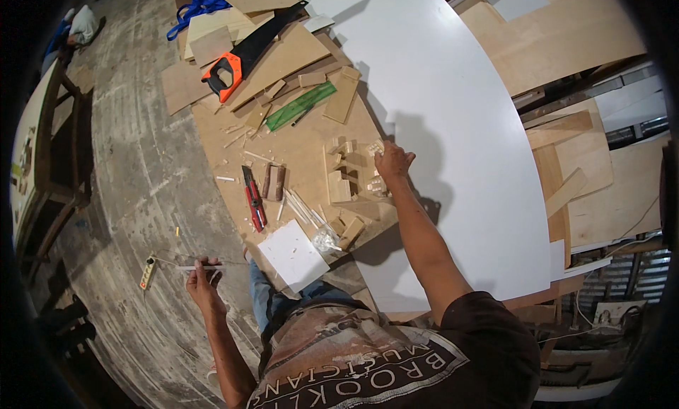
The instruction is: The person assembles a small wooden model by hand, inserting small wooden pieces into pre-cut slots and applying glue using a small applicator.
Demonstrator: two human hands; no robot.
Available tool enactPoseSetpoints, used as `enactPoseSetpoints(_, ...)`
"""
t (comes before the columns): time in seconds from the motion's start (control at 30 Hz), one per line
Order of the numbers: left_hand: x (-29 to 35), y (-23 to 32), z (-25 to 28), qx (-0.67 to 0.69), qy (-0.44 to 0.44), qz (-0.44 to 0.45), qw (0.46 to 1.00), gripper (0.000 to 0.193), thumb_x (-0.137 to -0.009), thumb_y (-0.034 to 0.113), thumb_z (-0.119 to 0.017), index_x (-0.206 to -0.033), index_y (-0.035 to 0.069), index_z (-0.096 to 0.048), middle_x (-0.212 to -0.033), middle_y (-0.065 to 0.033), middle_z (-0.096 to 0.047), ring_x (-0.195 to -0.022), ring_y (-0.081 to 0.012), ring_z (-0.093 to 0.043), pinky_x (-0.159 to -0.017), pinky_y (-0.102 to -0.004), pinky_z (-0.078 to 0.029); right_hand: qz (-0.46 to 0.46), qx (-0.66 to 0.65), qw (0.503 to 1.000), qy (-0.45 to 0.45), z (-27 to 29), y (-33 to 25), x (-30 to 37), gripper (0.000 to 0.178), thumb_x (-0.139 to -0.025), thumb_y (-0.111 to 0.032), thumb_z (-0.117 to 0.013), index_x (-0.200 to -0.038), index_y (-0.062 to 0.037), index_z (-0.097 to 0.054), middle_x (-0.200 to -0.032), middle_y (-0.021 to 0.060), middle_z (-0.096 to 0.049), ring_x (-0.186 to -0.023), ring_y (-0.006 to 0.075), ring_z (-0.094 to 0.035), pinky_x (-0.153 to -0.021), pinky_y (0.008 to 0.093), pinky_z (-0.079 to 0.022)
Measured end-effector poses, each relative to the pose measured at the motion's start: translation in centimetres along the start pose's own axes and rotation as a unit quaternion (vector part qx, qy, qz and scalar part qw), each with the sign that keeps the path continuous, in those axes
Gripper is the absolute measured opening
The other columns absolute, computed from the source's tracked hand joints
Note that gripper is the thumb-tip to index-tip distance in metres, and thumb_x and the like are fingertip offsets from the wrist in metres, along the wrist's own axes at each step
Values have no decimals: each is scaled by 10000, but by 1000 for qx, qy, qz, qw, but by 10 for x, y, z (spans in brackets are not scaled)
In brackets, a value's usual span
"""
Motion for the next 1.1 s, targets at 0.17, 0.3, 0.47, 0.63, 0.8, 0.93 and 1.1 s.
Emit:
enactPoseSetpoints(0.17, 1, 2, -4, -6, -11, 11, 1000, 307, -1009, 383, -567, -1040, 94, -665, -938, -18, -721, -865, -110, -660, -774, -307, -493, -9, 14, 1000, -3, 1, 5, -1, 403, -808, -332, -719, -1150, -131, -649, -1078, 80, -702, -1053, 279, -643, -914, 518, -350)
enactPoseSetpoints(0.3, 1, -1, 2, -3, -6, 6, 1000, 306, -1010, 376, -566, -1047, 89, -668, -943, -23, -722, -866, -112, -660, -776, -312, -495, -16, -8, 999, -35, 8, 3, 4, 460, -773, -331, -739, -1173, -128, -634, -1135, 73, -690, -1078, 286, -631, -920, 526, -338)
enactPoseSetpoints(0.47, 0, -4, 0, -3, -2, 1, 1000, 321, -1013, 356, -560, -1050, 58, -674, -933, -53, -729, -860, -130, -681, -758, -308, -521, -14, -36, 998, -58, 2, 11, 4, 468, -766, -314, -735, -1180, -126, -625, -1148, 73, -687, -1082, 276, -632, -910, 527, -328)
enactPoseSetpoints(0.63, 3, -4, 4, 0, 1, 7, 1000, 324, -1005, 377, -570, -1058, 74, -673, -961, -46, -726, -873, -134, -673, -772, -319, -511, -2, -46, 999, -23, -3, 10, 3, 439, -769, -296, -740, -1157, -127, -623, -1066, 85, -708, -1051, 284, -648, -884, 522, -335)
enactPoseSetpoints(0.8, 4, -10, 16, -5, 7, 9, 1000, 310, -999, 391, -579, -1058, 100, -669, -986, -34, -722, -885, -139, -669, -780, -329, -495, -2, -14, 1000, 15, -1, 5, 3, 327, -779, -241, -715, -1064, -108, -625, -976, 100, -703, -991, 294, -656, -877, 522, -346)
enactPoseSetpoints(0.93, 5, -10, 21, 8, 6, 6, 1000, 302, -997, 391, -583, -1042, 104, -666, -979, -30, -724, -884, -132, -667, -764, -315, -489, -2, -25, 999, 21, 3, 0, 6, 201, -799, -191, -674, -964, -91, -618, -923, 108, -687, -952, 296, -655, -894, 531, -338)
enactPoseSetpoints(1.1, 6, -5, 21, -3, 13, 3, 1000, 303, -997, 386, -584, -1042, 100, -673, -969, -35, -729, -863, -124, -669, -744, -308, -494, -4, -21, 999, 41, 6, 1, 8, 226, -803, -190, -679, -1008, -104, -635, -947, 105, -687, -976, 289, -648, -925, 527, -323)
Point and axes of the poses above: each hand's wrist, its own x-axis away from the middle knuckle, its own z-axis out of the back of the hand, y = z × x, the point moved 5 cm from there along -x, towards the middle knuckle
